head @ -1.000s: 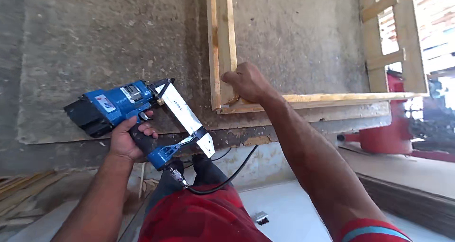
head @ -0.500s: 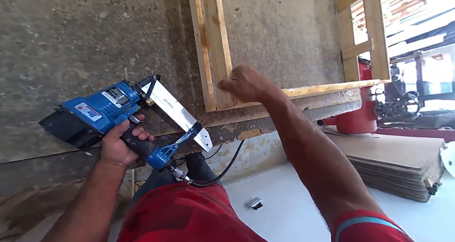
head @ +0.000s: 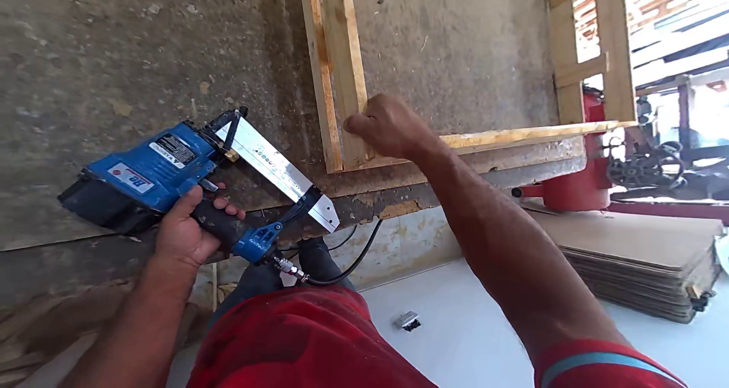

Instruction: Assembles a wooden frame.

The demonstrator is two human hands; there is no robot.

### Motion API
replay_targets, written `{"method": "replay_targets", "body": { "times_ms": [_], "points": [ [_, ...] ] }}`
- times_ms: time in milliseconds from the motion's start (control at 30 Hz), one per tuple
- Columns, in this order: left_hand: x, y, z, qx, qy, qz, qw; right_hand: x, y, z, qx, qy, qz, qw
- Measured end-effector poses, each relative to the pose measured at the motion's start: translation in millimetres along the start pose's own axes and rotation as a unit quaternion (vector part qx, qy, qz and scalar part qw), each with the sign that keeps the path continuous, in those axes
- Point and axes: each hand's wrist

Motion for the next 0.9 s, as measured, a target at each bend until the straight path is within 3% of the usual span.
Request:
{"method": "replay_targets", "body": {
  "times_ms": [667, 900],
  "points": [
    [2.1, -4.5, 1.5, 0.011, -0.011, 0.008, 1.0, -0.8, -0.7, 0.6, -0.018, 0.031, -0.012, 0.999],
    [3.1, -5.3, 0.3, 0.005, -0.021, 0.018, 1.0, 0.1, -1.1, 2.0, -0.008, 0.003, 0.012, 1.0]
  ]
}}
Point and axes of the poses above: each hand's wrist, its own z-axis towards the middle knuckle, its own y-axis out of the back of the hand, x = y × z, and after that the axes turned 7 degrees about -z, right-handed
